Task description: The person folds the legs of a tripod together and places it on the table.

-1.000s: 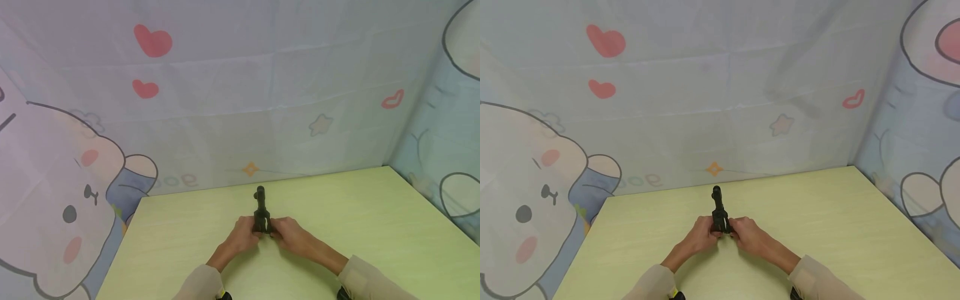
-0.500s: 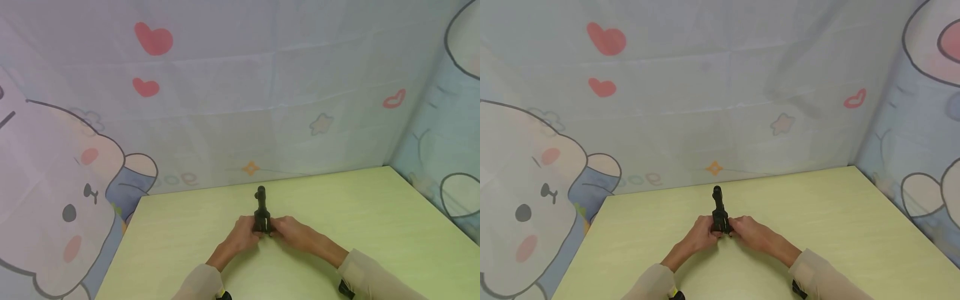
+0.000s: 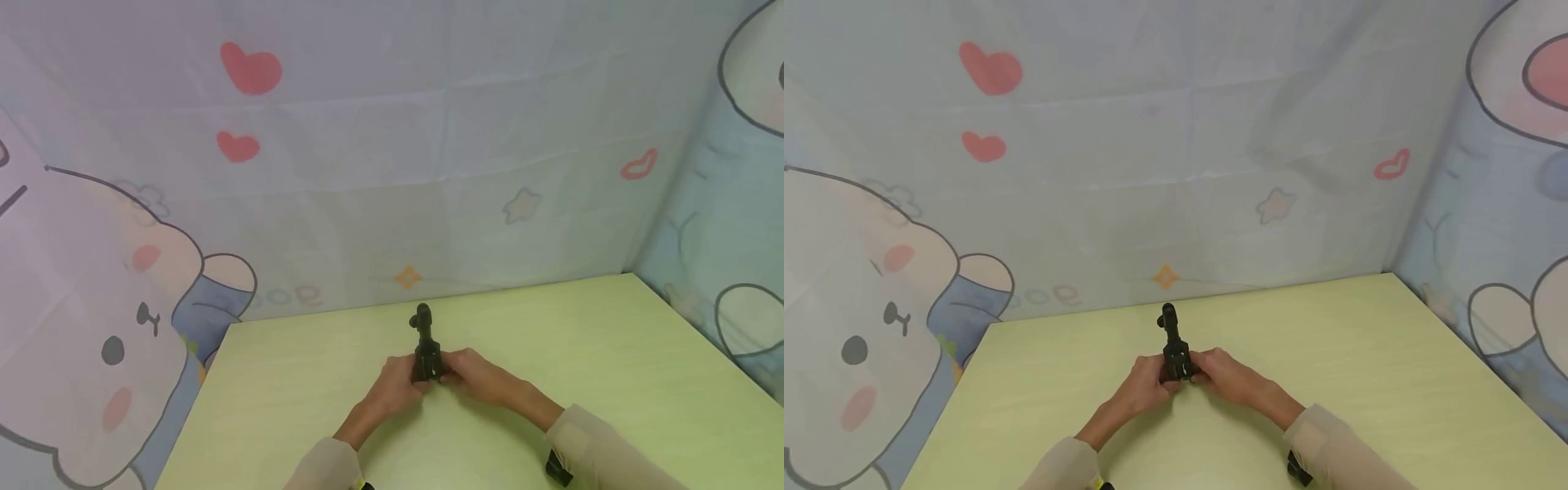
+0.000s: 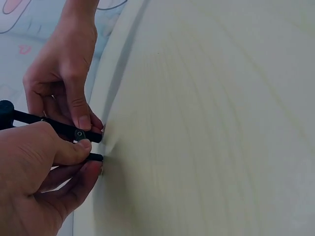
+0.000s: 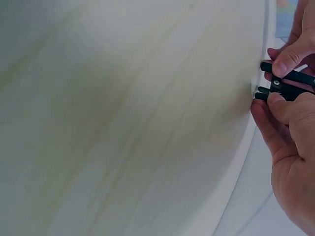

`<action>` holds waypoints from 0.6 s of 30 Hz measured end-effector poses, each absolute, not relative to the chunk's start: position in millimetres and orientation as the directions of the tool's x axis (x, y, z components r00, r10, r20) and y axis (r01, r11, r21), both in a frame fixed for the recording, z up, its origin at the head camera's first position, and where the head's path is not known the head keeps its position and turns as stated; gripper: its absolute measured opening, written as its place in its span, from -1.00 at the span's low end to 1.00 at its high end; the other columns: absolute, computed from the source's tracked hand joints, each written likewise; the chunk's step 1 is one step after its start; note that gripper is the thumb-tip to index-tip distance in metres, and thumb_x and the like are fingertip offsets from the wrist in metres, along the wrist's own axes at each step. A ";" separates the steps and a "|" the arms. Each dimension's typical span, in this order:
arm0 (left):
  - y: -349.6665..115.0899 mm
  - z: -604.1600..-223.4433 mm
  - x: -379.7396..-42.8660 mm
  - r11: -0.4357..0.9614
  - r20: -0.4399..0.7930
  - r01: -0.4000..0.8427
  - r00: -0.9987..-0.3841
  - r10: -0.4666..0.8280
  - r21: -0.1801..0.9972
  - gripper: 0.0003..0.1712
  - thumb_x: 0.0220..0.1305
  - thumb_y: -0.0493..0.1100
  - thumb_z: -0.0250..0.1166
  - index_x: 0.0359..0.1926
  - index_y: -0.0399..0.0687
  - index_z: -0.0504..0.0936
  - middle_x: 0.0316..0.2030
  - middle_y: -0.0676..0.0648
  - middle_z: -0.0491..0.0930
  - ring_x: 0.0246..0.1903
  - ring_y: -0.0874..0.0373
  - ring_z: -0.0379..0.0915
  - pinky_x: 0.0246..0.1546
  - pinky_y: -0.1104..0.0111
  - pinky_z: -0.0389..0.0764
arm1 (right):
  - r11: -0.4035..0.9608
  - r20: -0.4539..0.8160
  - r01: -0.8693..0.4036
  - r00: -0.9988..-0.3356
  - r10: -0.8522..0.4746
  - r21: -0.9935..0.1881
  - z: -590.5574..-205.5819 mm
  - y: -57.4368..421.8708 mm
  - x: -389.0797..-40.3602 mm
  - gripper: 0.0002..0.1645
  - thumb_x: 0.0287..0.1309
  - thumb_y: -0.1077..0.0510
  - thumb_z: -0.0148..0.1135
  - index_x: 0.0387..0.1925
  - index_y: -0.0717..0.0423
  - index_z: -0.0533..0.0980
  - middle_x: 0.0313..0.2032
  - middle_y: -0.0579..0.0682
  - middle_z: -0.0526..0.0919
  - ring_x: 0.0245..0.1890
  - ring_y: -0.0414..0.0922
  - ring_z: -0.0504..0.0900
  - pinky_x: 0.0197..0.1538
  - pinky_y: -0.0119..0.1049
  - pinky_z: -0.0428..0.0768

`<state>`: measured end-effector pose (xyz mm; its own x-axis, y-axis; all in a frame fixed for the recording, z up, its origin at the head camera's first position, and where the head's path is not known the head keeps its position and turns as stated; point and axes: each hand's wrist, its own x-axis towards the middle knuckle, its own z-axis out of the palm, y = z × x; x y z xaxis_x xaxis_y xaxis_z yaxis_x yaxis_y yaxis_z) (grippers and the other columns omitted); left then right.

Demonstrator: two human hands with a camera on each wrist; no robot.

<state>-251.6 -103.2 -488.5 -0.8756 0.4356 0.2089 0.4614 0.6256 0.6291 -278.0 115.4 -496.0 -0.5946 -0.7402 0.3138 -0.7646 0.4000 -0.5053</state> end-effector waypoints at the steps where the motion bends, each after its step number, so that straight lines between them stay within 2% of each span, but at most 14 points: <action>1: -105.3 -489.4 -251.1 0.614 0.210 0.460 -0.875 0.436 0.641 -0.73 0.18 -0.45 0.42 -0.08 -0.19 0.70 -0.42 0.03 0.67 -0.46 0.24 0.42 -0.41 0.39 0.51 | 0.393 0.315 -0.753 -0.603 -0.733 -0.528 -497.1 113.3 -278.5 -0.70 0.34 0.41 0.31 0.05 0.15 0.59 -0.09 -0.01 0.79 -0.03 -0.16 0.73 0.04 -0.26 0.71; 4: -109.3 -491.3 -250.9 0.586 0.212 0.457 -0.873 0.439 0.669 -0.75 0.24 -0.38 0.46 -0.05 -0.21 0.70 -0.36 -0.03 0.74 -0.42 0.28 0.51 -0.35 0.40 0.58 | 0.365 0.327 -0.724 -0.623 -0.711 -0.585 -499.0 110.4 -278.9 -0.63 0.29 0.45 0.32 0.09 0.19 0.59 -0.11 0.04 0.80 -0.07 -0.11 0.76 0.00 -0.27 0.73; 7: -110.7 -487.6 -249.7 0.562 0.191 0.444 -0.872 0.452 0.698 -0.76 0.26 -0.31 0.49 -0.06 -0.23 0.71 -0.28 -0.07 0.77 -0.33 0.28 0.63 -0.27 0.41 0.64 | 0.327 0.341 -0.697 -0.637 -0.691 -0.638 -498.2 110.5 -277.8 -0.63 0.28 0.39 0.37 0.10 0.20 0.60 -0.14 0.04 0.80 -0.14 -0.12 0.78 -0.03 -0.26 0.74; 13: -120.2 -463.7 -248.5 0.577 0.105 0.433 -0.852 0.513 0.693 -0.81 0.32 -0.22 0.47 -0.12 -0.21 0.70 -0.21 -0.11 0.74 -0.24 0.08 0.74 -0.27 0.41 0.69 | 0.311 0.350 -0.651 -0.681 -0.644 -0.693 -497.1 104.0 -274.9 -0.70 0.29 0.26 0.44 0.03 0.18 0.65 -0.15 0.00 0.80 -0.19 -0.16 0.78 -0.06 -0.24 0.74; 18: -129.7 -429.8 -249.7 0.623 0.039 0.411 -0.853 0.521 0.665 -0.62 0.35 -0.12 0.45 0.02 -0.33 0.66 -0.04 -0.27 0.69 -0.10 -0.12 0.73 -0.16 0.22 0.74 | 0.323 0.327 -0.615 -0.710 -0.624 -0.720 -498.4 99.8 -274.8 -0.79 0.28 0.29 0.43 -0.05 0.18 0.67 -0.18 0.00 0.80 -0.20 -0.13 0.79 -0.08 -0.30 0.73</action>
